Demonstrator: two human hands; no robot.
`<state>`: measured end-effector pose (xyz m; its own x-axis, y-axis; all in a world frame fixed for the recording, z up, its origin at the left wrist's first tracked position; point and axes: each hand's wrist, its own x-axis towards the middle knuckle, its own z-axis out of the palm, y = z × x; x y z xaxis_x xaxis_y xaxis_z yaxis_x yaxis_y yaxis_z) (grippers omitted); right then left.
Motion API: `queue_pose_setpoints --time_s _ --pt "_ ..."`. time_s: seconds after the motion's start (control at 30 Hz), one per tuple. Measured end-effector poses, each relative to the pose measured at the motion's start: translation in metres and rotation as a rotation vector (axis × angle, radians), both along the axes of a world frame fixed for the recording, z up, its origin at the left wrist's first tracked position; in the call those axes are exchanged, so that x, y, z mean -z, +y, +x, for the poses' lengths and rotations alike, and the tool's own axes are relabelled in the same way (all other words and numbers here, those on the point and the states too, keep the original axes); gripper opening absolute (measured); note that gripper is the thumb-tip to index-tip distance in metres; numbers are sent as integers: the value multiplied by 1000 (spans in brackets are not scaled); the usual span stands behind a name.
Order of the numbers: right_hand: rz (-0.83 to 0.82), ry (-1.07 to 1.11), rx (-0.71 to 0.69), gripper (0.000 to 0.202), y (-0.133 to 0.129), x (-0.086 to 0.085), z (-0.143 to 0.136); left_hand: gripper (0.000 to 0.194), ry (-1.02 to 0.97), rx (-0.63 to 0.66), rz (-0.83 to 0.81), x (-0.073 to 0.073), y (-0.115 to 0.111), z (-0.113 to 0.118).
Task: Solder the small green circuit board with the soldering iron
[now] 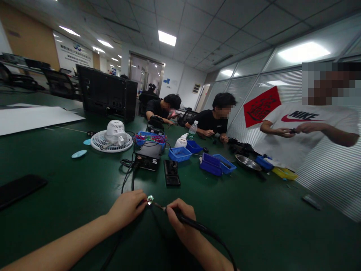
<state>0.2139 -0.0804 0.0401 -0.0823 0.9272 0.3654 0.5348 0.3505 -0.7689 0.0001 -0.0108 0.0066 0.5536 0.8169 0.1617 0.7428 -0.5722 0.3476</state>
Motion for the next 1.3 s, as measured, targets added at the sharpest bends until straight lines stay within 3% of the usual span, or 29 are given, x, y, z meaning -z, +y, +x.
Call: queue_pose_setpoints --time_s 0.23,0.8,1.3 --pt "8 -7 -3 18 -2 -6 -2 20 -6 4 -13 -2 1 1" --pt "61 31 18 17 0 4 0 17 20 -7 -27 -11 -3 2" --pt "-8 72 -4 13 0 -3 -3 16 -14 -3 -30 -6 -2 1"
